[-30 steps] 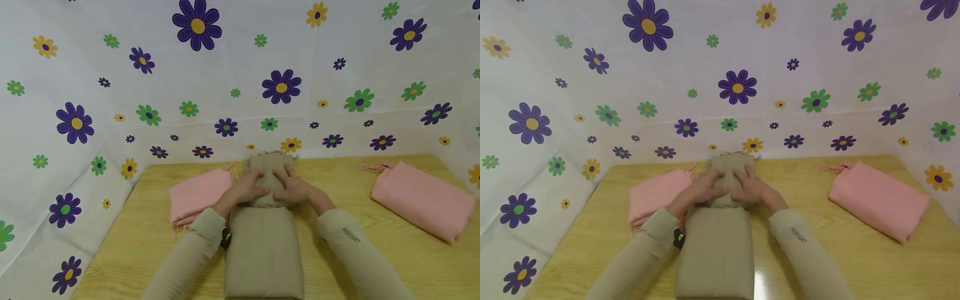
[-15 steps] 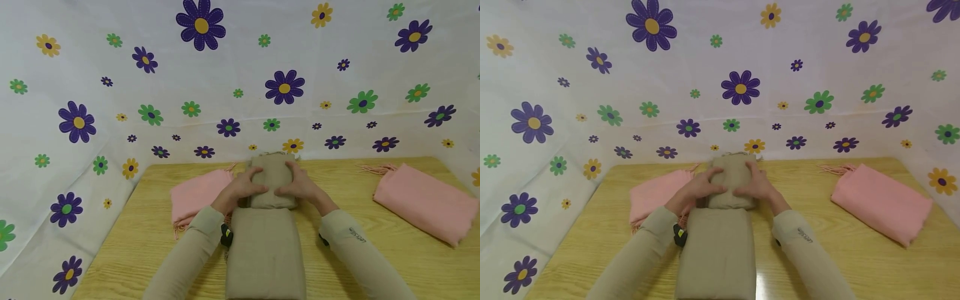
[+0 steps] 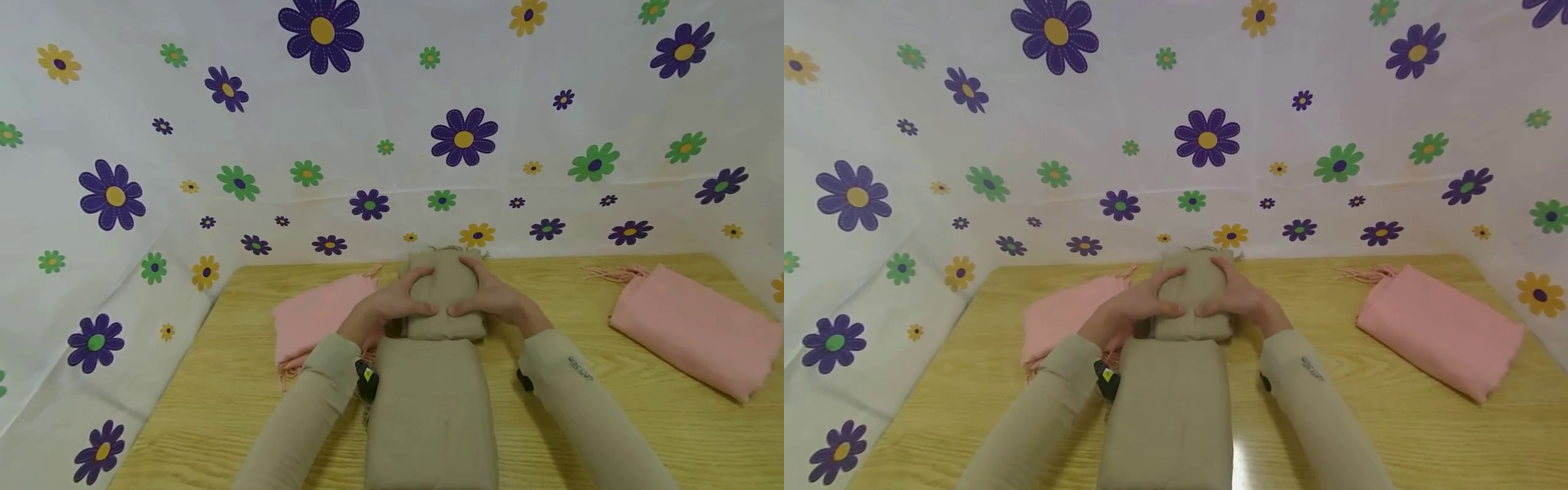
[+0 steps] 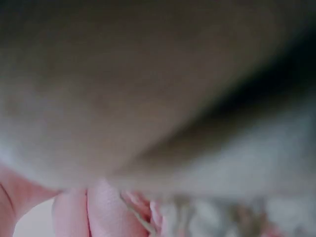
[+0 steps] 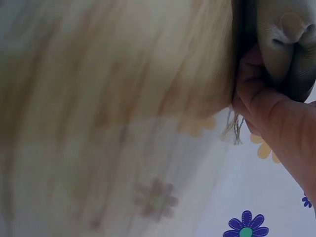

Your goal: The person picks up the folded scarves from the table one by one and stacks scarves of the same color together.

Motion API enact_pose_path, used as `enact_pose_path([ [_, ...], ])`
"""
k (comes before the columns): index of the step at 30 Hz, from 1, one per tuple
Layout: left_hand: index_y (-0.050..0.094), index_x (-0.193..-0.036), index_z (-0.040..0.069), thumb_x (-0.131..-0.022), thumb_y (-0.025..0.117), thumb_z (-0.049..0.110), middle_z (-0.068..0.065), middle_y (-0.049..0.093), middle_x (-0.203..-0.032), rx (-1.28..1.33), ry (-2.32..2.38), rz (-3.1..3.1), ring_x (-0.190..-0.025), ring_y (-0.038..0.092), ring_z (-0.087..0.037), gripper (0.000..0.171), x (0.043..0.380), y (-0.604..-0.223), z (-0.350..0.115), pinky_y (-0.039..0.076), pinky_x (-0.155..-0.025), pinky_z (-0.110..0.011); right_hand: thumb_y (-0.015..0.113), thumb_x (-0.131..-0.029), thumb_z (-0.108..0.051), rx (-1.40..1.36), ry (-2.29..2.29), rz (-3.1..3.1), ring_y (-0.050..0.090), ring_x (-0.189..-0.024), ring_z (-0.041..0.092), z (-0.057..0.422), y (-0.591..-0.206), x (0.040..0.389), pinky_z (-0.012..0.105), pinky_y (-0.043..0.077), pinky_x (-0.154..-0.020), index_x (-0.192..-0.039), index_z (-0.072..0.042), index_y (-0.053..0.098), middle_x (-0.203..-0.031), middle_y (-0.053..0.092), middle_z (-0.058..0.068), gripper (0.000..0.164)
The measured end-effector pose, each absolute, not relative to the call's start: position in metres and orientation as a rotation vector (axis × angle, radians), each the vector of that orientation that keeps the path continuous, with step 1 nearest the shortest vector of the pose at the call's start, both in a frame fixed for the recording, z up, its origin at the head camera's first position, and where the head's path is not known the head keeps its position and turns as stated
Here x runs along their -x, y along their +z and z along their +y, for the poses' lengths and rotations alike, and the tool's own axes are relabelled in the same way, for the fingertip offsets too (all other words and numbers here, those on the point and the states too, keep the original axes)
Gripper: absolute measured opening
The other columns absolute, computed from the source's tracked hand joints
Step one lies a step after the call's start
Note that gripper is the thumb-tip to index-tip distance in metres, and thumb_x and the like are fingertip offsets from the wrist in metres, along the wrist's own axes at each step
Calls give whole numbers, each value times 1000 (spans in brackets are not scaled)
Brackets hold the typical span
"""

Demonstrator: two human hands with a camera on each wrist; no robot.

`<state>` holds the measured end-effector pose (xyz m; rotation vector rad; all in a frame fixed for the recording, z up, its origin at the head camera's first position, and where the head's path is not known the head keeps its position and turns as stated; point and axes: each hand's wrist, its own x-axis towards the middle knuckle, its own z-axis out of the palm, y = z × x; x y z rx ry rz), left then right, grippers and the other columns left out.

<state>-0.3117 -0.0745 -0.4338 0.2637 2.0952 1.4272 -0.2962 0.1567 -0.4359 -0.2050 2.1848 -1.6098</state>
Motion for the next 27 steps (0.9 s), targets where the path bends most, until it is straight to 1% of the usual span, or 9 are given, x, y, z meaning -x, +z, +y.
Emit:
enact_pose_path([
  [2, 35, -149, 47, -83, 82, 24, -1, 18, -162, -253, 1468, 2062, -144, 24, -29, 85, 312, -433, -75, 29, -111, -55, 84, -79, -12, 202, -1632, 2148, 23, -143, 41, 157, -436, 298, 55, 24, -115, -160, -20, -1, -163, 2, 20, 117],
  [5, 36, -148, 47, -83, 81, 21, -1, 20, -160, -247, 1522, 2022, -139, 31, -30, 83, 313, -436, -76, 36, -106, -50, 83, -79, -13, 214, -1641, 2116, 25, -141, 41, 156, -437, 299, 56, 28, -113, -160, -22, 0, -162, 3, 19, 116],
  [6, 38, -147, 47, -83, 82, 21, 0, 20, -160, -228, 1535, 2013, -138, 33, -30, 82, 313, -438, -77, 37, -105, -48, 83, -79, -13, 225, -1636, 2113, 25, -141, 41, 155, -437, 299, 56, 28, -113, -160, -22, 0, -162, 3, 18, 116],
  [11, 36, -151, 37, -86, 78, 12, -7, 21, -159, -258, 1580, 1996, -135, 37, -33, 81, 318, -441, -77, 39, -104, -47, 83, -79, -13, 228, -1630, 2089, 27, -141, 39, 152, -437, 301, 54, 30, -112, -160, -27, 3, -162, 4, 16, 115],
  [16, 33, -154, 30, -87, 75, 7, -13, 25, -156, -285, 1580, 1986, -133, 40, -33, 82, 320, -440, -73, 43, -101, -46, 82, -80, -12, 225, -1639, 2052, 34, -136, 38, 154, -436, 301, 51, 36, -107, -158, -30, 15, -158, 15, 16, 105],
  [20, 33, -153, 29, -87, 74, 6, -15, 29, -153, -281, 1576, 1991, -130, 43, -34, 82, 320, -439, -72, 45, -98, -44, 82, -80, -12, 233, -1621, 2058, 38, -131, 36, 154, -436, 301, 48, 39, -104, -155, -30, 22, -153, 22, 17, 98],
  [27, 36, -151, 34, -86, 76, 9, -13, 30, -153, -231, 1584, 1994, -128, 45, -32, 81, 316, -438, -72, 45, -96, -43, 80, -81, -10, 222, -1635, 2024, 39, -129, 36, 153, -437, 301, 46, 41, -102, -155, -27, 22, -149, 25, 18, 96],
])
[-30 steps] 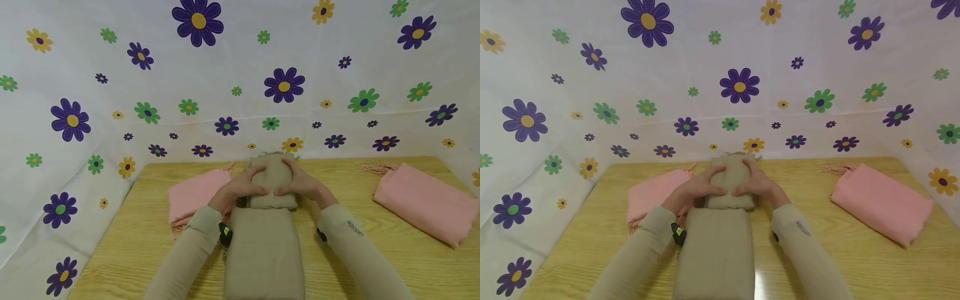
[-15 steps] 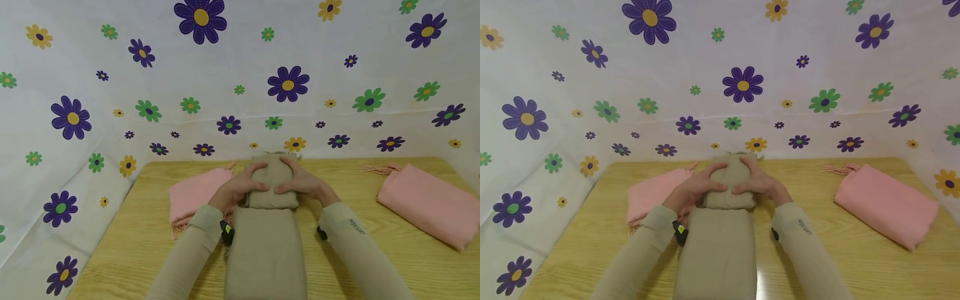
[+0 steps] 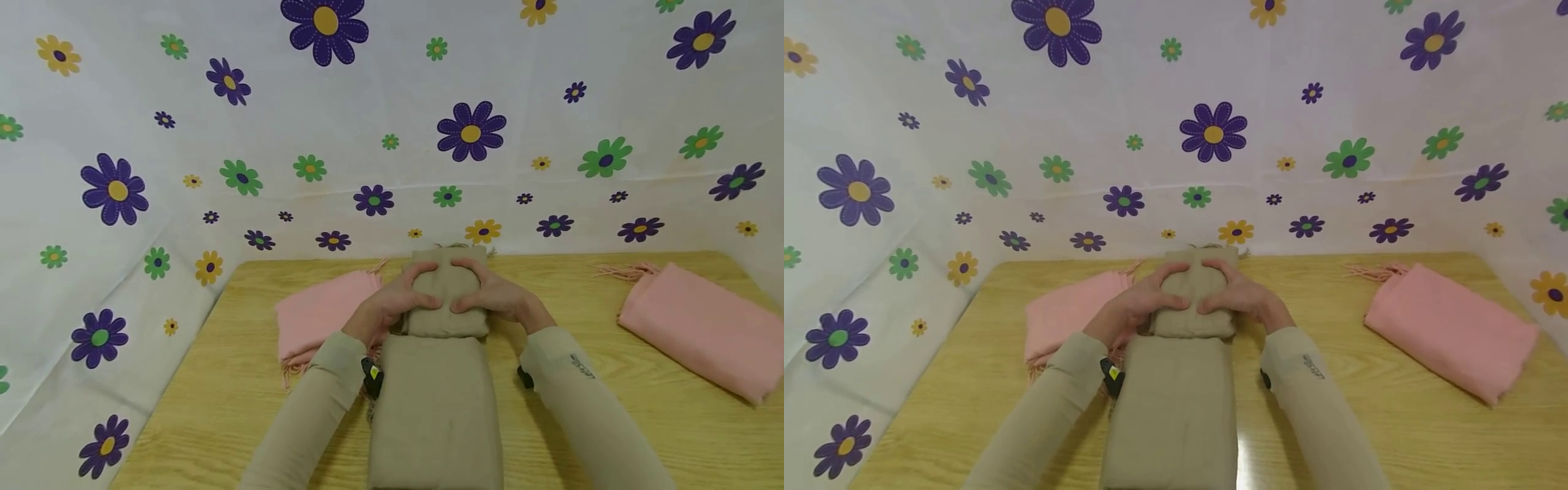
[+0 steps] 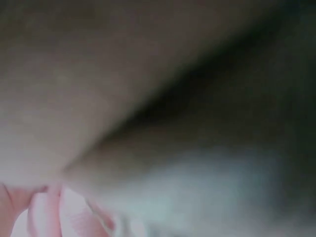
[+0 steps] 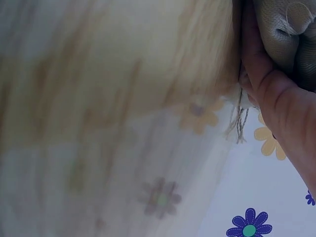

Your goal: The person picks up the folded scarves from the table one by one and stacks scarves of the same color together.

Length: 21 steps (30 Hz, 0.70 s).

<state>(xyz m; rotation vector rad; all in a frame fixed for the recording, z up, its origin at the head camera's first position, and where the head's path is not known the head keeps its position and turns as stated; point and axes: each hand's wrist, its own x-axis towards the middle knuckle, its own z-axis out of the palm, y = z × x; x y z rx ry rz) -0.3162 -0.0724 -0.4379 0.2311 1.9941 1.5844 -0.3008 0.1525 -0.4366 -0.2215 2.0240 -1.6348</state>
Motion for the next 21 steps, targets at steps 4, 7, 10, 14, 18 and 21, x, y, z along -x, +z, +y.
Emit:
enact_pose_path([
  [4, 36, -151, 34, -85, 77, 10, -13, 31, -152, -220, 1592, 2002, -127, 45, -32, 82, 315, -439, -71, 45, -95, -43, 80, -82, -9, 224, -1640, 2027, 38, -130, 36, 154, -437, 301, 46, 41, -102, -156, -25, 21, -150, 24, 19, 96],
  [7, 36, -151, 34, -85, 76, 9, -13, 30, -153, -224, 1585, 2014, -127, 44, -33, 81, 316, -439, -70, 43, -97, -44, 80, -82, -10, 228, -1621, 2046, 37, -131, 36, 155, -436, 301, 47, 40, -103, -156, -25, 21, -151, 24, 19, 96],
  [10, 36, -152, 34, -85, 76, 10, -12, 28, -154, -234, 1569, 2017, -129, 42, -33, 81, 317, -439, -70, 41, -100, -45, 79, -82, -11, 222, -1599, 2066, 37, -131, 36, 155, -436, 301, 48, 39, -104, -156, -26, 21, -151, 24, 19, 95],
  [14, 37, -151, 34, -86, 76, 12, -11, 28, -154, -246, 1546, 2025, -131, 41, -32, 79, 319, -438, -71, 41, -101, -46, 79, -83, -11, 230, -1583, 2074, 36, -132, 37, 156, -434, 302, 49, 39, -105, -157, -25, 21, -153, 22, 19, 95],
  [18, 38, -150, 33, -85, 77, 12, -10, 31, -152, -270, 1548, 2048, -130, 42, -32, 78, 320, -435, -74, 43, -99, -45, 79, -82, -9, 223, -1591, 2072, 36, -132, 37, 153, -430, 303, 49, 38, -105, -156, -24, 21, -153, 21, 18, 95],
  [21, 39, -148, 34, -85, 77, 14, -8, 32, -151, -265, 1554, 2055, -127, 44, -31, 77, 318, -435, -76, 44, -96, -43, 79, -82, -9, 212, -1590, 2068, 36, -131, 37, 150, -428, 303, 48, 39, -105, -157, -24, 21, -154, 19, 19, 96],
])
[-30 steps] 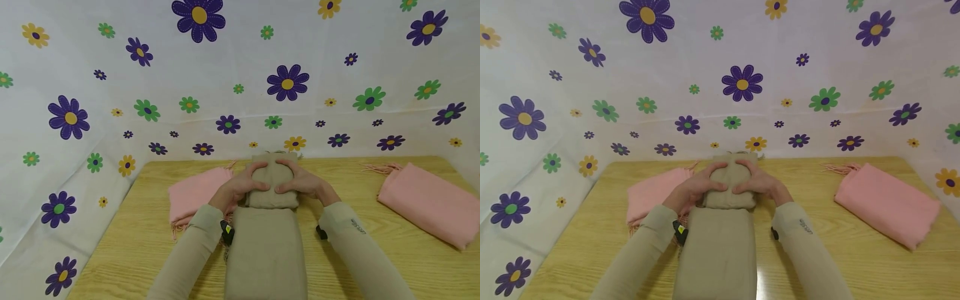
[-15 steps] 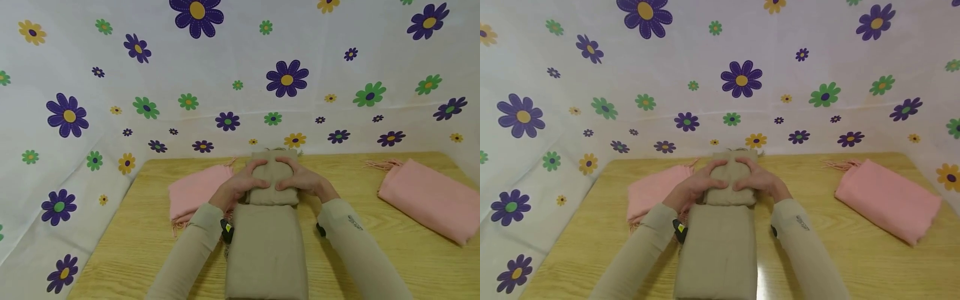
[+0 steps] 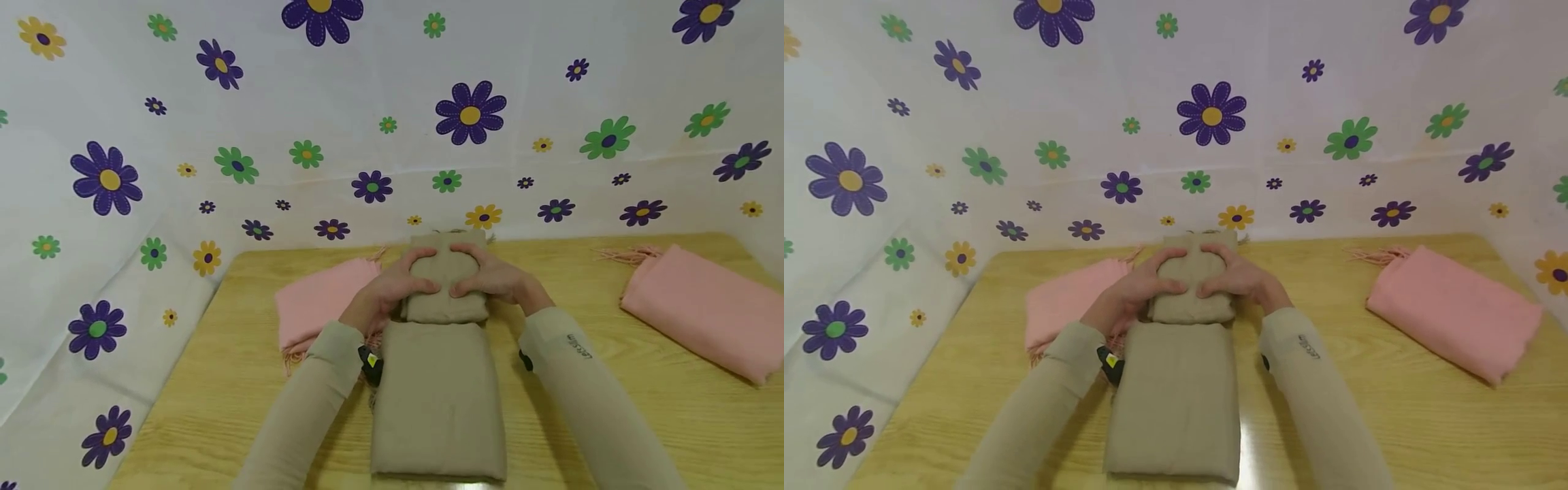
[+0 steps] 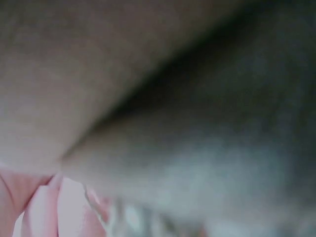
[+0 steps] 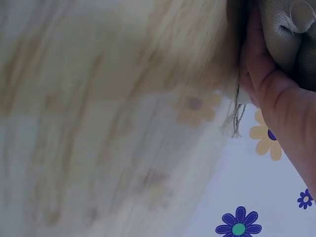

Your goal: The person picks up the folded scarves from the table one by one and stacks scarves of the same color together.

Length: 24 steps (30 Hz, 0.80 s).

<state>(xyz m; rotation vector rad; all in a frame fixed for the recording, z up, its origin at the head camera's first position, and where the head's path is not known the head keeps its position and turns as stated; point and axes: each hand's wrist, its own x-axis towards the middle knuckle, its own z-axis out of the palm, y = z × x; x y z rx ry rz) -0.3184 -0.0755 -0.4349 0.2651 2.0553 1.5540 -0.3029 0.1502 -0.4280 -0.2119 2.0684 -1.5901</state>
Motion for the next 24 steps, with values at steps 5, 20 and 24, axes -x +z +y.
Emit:
enact_pose_path([
  [5, 45, -143, 38, -84, 79, 19, -5, 36, -148, -264, 1618, 2071, -123, 46, -30, 71, 316, -435, -76, 44, -92, -42, 80, -81, -10, 186, -1615, 2104, 38, -129, 38, 149, -425, 300, 48, 40, -102, -155, -24, 22, -154, 19, 19, 95],
  [20, 50, -129, 50, -83, 81, 22, -6, 36, -143, -164, 1721, 1862, -118, 53, -34, 62, 303, -420, -84, 53, -79, -48, 81, -80, -19, 227, -1646, 2190, 42, -126, 38, 144, -417, 288, 49, 39, -103, -153, -26, 26, -150, 25, 17, 92],
  [24, 50, -130, 52, -83, 81, 23, -6, 36, -143, -149, 1733, 1839, -117, 54, -35, 63, 298, -416, -86, 53, -79, -51, 80, -81, -18, 237, -1654, 2172, 45, -123, 37, 142, -412, 283, 46, 43, -99, -153, -26, 25, -148, 28, 17, 91],
])
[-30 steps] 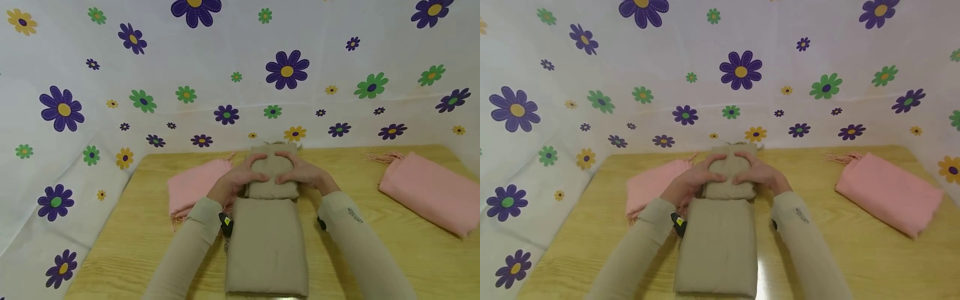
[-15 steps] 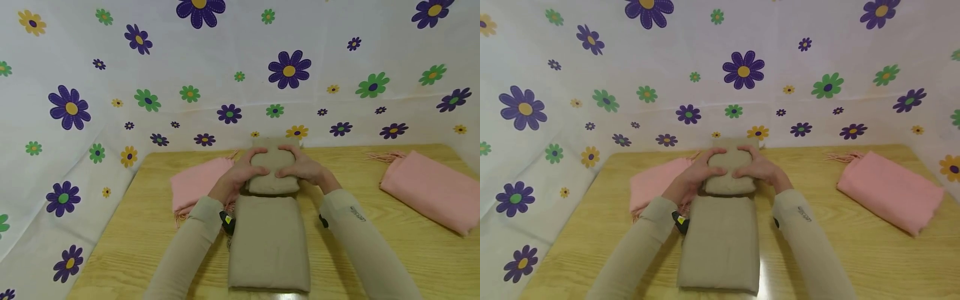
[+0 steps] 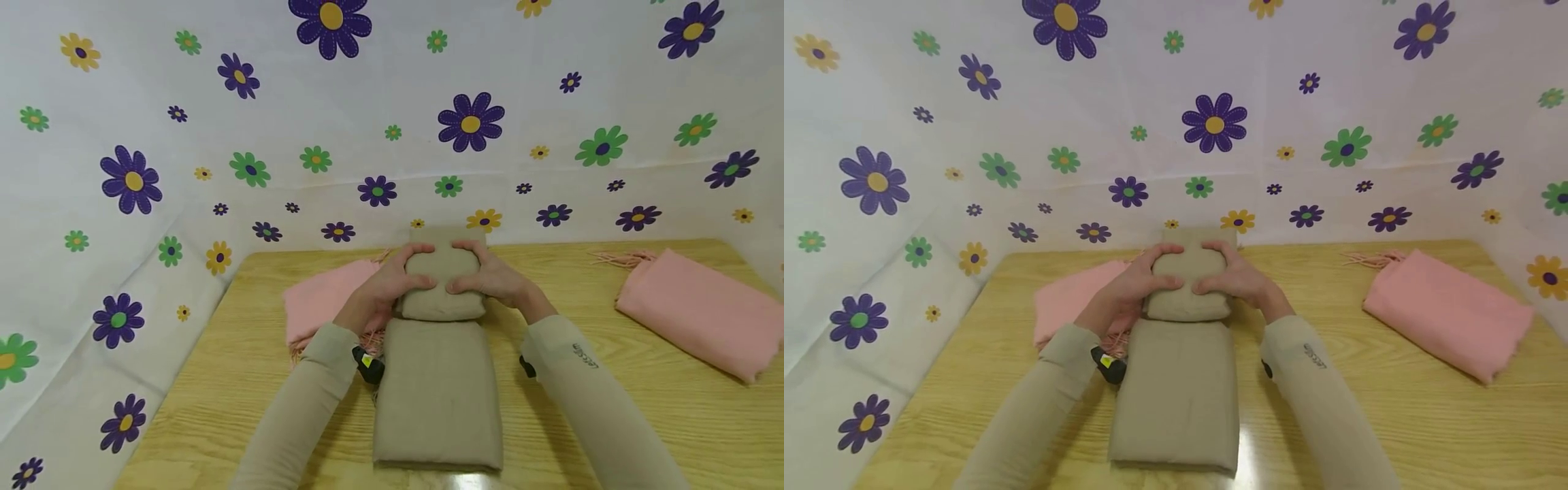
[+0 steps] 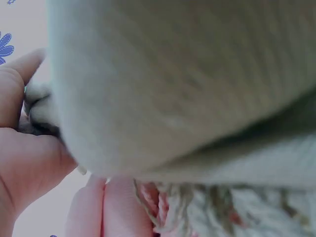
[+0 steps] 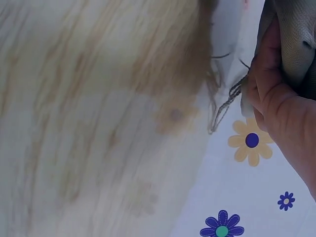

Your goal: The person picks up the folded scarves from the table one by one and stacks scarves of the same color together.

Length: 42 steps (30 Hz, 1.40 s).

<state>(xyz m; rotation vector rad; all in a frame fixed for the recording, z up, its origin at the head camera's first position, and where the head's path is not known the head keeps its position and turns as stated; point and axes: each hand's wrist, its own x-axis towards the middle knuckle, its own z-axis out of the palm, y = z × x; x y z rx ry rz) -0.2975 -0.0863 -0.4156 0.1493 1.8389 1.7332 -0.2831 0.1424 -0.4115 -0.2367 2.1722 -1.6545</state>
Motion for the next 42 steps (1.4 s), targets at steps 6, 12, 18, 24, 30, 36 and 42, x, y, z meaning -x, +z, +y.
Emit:
enact_pose_path([
  [6, 48, -134, 45, -85, 79, 19, -7, 38, -143, -223, 1738, 1869, -119, 52, -32, 64, 293, -414, -87, 53, -82, -46, 80, -82, -20, 266, -1639, 2190, 43, -124, 37, 143, -409, 277, 47, 41, -101, -154, -24, 25, -147, 29, 18, 91],
  [12, 46, -137, 39, -87, 77, 15, -8, 37, -143, -301, 1719, 1919, -121, 51, -31, 64, 285, -413, -88, 52, -86, -44, 81, -81, -23, 310, -1600, 2247, 38, -129, 37, 145, -412, 272, 53, 35, -107, -154, -22, 25, -149, 27, 17, 92],
  [18, 47, -138, 36, -88, 75, 14, -8, 37, -143, -349, 1712, 1985, -122, 49, -31, 61, 284, -410, -89, 51, -88, -44, 81, -82, -25, 327, -1622, 2247, 38, -130, 36, 145, -410, 268, 52, 34, -108, -154, -22, 25, -149, 28, 17, 91],
  [24, 46, -139, 33, -88, 75, 13, -10, 40, -141, -359, 1747, 1958, -118, 53, -32, 63, 279, -406, -90, 53, -84, -46, 81, -81, -26, 338, -1640, 2243, 40, -128, 35, 145, -406, 264, 51, 35, -108, -153, -23, 26, -148, 31, 15, 91],
  [30, 44, -142, 28, -89, 74, 10, -14, 41, -139, -406, 1764, 1948, -111, 57, -31, 63, 273, -405, -93, 55, -82, -44, 81, -81, -27, 373, -1625, 2259, 41, -126, 34, 143, -405, 258, 51, 36, -106, -152, -23, 27, -145, 34, 15, 90],
  [36, 43, -142, 24, -89, 73, 9, -16, 44, -136, -471, 1742, 1999, -107, 58, -28, 63, 269, -408, -96, 54, -82, -40, 83, -80, -27, 398, -1622, 2286, 41, -126, 34, 141, -406, 251, 50, 34, -106, -152, -22, 28, -143, 35, 16, 90],
  [42, 45, -142, 27, -87, 75, 16, -15, 46, -135, -556, 1666, 2151, -109, 57, -27, 64, 263, -409, -99, 52, -86, -39, 83, -80, -28, 414, -1609, 2321, 44, -123, 34, 140, -405, 243, 48, 36, -104, -152, -23, 27, -141, 38, 16, 91],
])
